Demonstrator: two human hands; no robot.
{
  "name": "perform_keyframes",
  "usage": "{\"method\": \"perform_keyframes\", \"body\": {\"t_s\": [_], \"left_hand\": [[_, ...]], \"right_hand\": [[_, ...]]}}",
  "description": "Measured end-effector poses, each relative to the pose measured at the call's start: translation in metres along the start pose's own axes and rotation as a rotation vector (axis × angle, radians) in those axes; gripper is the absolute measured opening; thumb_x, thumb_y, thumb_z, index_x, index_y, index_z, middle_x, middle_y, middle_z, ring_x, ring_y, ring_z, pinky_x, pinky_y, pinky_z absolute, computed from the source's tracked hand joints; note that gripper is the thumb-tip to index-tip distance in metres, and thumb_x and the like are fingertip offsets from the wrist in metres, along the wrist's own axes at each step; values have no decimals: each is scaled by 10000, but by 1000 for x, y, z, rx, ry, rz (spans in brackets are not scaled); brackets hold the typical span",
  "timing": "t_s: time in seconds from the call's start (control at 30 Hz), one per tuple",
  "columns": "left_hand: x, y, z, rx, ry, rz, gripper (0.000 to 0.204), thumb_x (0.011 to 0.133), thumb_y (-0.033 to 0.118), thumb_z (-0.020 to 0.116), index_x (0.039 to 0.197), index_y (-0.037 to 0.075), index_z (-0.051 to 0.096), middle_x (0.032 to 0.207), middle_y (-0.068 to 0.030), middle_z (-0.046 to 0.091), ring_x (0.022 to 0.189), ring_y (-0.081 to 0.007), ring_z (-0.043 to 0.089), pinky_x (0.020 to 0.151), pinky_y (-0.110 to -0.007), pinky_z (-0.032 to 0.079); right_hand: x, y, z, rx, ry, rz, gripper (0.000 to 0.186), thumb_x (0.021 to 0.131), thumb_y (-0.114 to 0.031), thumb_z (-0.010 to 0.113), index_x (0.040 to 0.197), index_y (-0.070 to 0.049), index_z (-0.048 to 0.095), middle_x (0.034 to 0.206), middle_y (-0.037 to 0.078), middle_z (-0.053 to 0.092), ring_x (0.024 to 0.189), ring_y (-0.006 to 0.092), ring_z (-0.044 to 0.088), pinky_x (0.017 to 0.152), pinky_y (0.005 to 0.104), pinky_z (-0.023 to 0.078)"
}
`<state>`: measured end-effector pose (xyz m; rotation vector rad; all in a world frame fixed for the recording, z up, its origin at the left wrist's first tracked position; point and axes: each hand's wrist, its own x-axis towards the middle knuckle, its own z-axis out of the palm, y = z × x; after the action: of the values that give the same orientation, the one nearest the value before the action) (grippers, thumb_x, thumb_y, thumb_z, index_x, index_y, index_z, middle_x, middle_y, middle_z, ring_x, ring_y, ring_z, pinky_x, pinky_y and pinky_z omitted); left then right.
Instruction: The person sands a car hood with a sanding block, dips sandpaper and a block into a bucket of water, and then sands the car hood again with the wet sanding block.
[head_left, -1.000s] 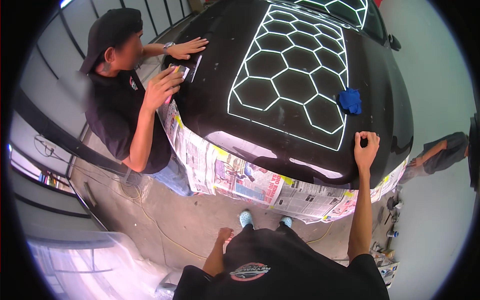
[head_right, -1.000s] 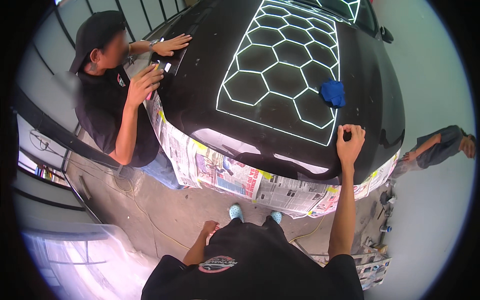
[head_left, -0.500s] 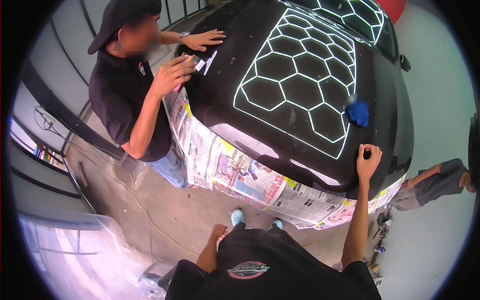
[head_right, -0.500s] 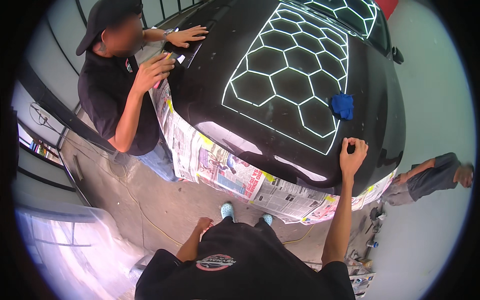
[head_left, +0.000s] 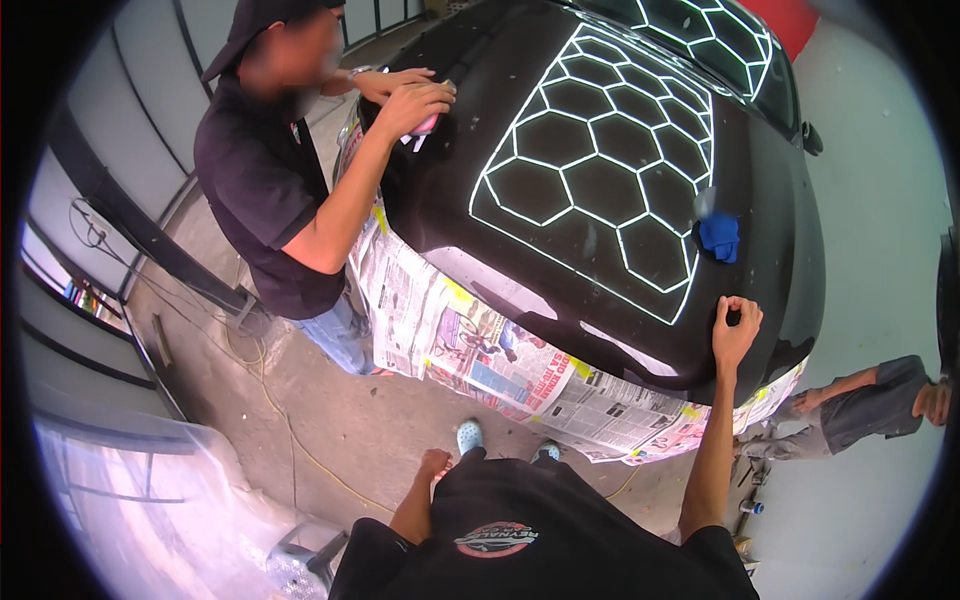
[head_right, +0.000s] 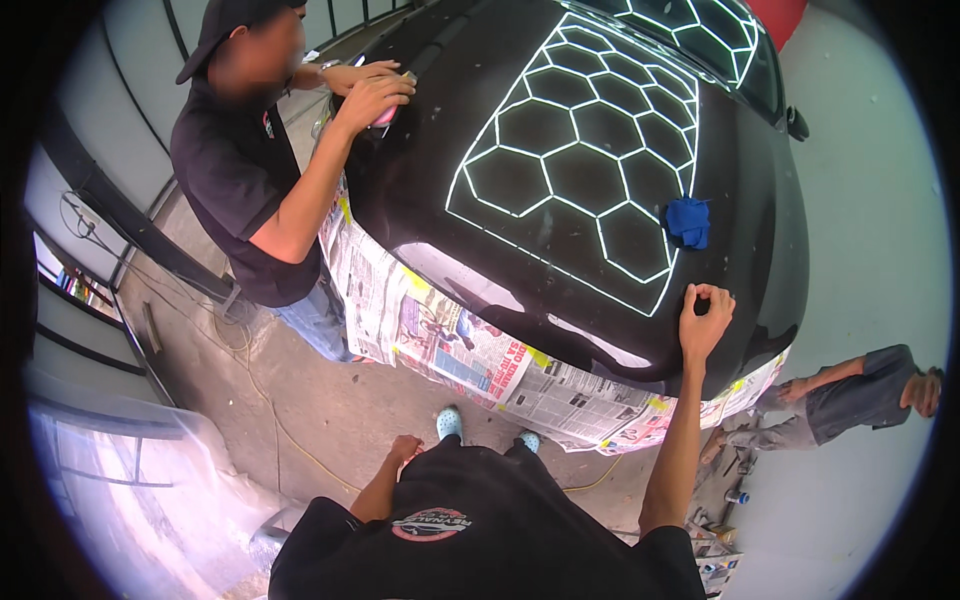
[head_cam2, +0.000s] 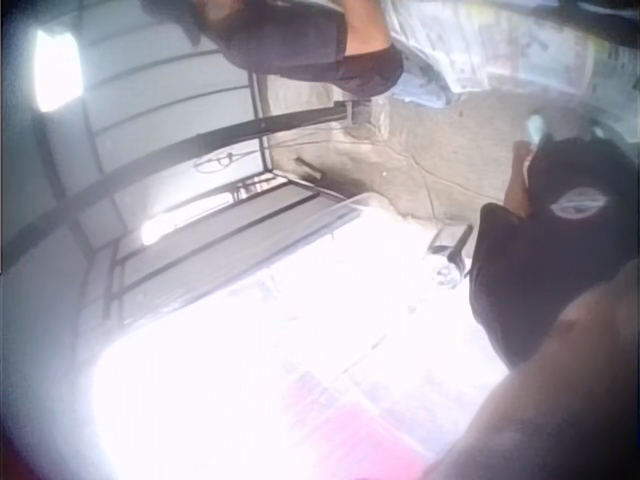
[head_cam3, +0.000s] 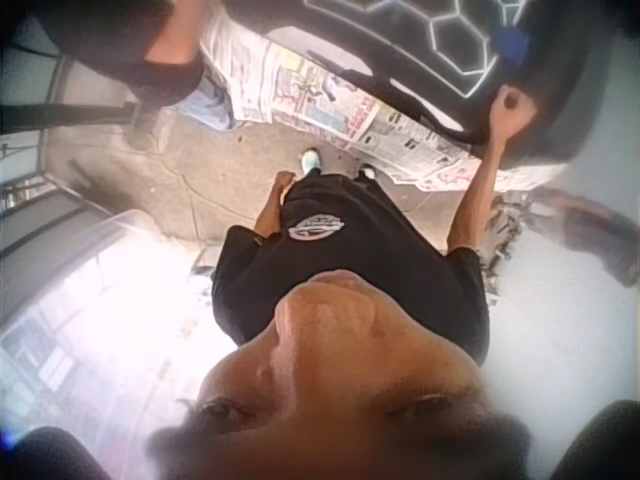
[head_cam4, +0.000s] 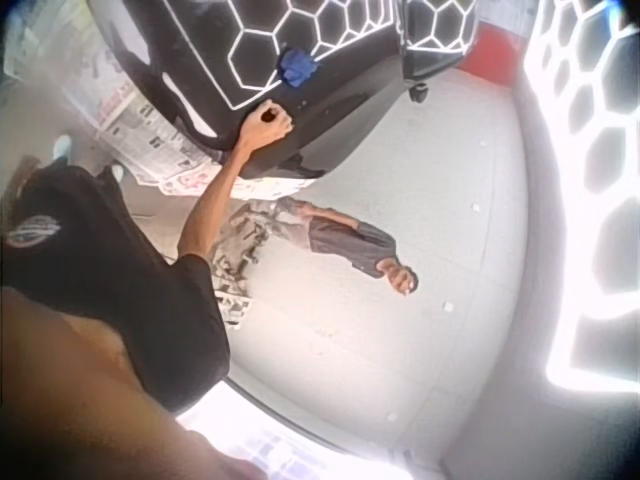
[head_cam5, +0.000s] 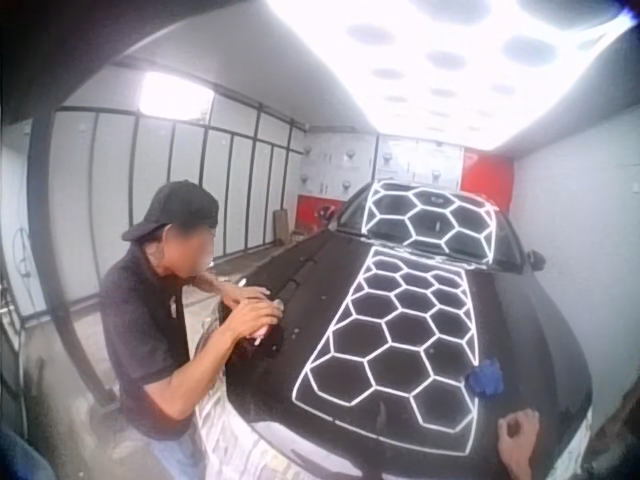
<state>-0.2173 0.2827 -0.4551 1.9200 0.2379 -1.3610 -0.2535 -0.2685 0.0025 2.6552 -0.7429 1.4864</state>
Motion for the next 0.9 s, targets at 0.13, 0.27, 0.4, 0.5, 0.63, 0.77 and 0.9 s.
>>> {"method": "perform_keyframes", "body": {"t_s": [0.13,0.27,0.4,0.5,0.63,0.77,0.9], "left_hand": [[5,-6,-4,-9,-1,-6,334,962,236,567,1181,51,740,901,-100,779,653,-191,700,564,-328,567],[0,0,-4,-56,45,-44,332,958,243,577,1171,47,740,919,-109,776,667,-187,693,557,-343,562],[-1,1,-10,-36,-2,-61,347,964,276,575,1203,60,702,1002,-102,750,747,-232,706,624,-405,587],[-5,7,-10,-56,11,-84,350,965,279,574,1210,65,702,1004,-105,748,738,-232,701,616,-398,581],[-1,-1,-9,-72,20,-69,347,961,267,575,1214,70,707,989,-106,747,729,-224,696,587,-384,565],[4,-4,-8,-70,8,-39,347,957,260,578,1213,66,710,960,-109,753,724,-216,699,572,-373,557],[10,-14,-11,75,-25,111,338,948,251,582,1182,49,719,930,-117,761,692,-207,701,559,-374,563]], "right_hand": [[0,-1,1,9,-19,23,159,881,-127,758,838,-53,624,860,57,610,894,274,574,839,422,454],[0,0,0,12,-8,11,150,880,-123,757,840,-56,629,855,59,607,886,275,572,829,418,452],[0,0,0,8,-7,16,146,880,-123,757,840,-60,631,856,57,607,883,274,569,825,414,451],[0,1,-1,-4,-12,37,145,879,-128,759,846,-63,634,861,54,602,891,272,567,827,412,450],[0,1,1,-12,-30,60,142,875,-137,764,860,-72,638,871,46,591,918,265,564,848,414,442],[-1,2,0,-22,-34,66,139,878,-146,762,870,-78,642,881,43,590,927,265,565,855,416,442],[-1,3,0,-37,-36,65,132,882,-155,759,885,-82,648,889,42,590,936,262,567,853,414,443]]}}
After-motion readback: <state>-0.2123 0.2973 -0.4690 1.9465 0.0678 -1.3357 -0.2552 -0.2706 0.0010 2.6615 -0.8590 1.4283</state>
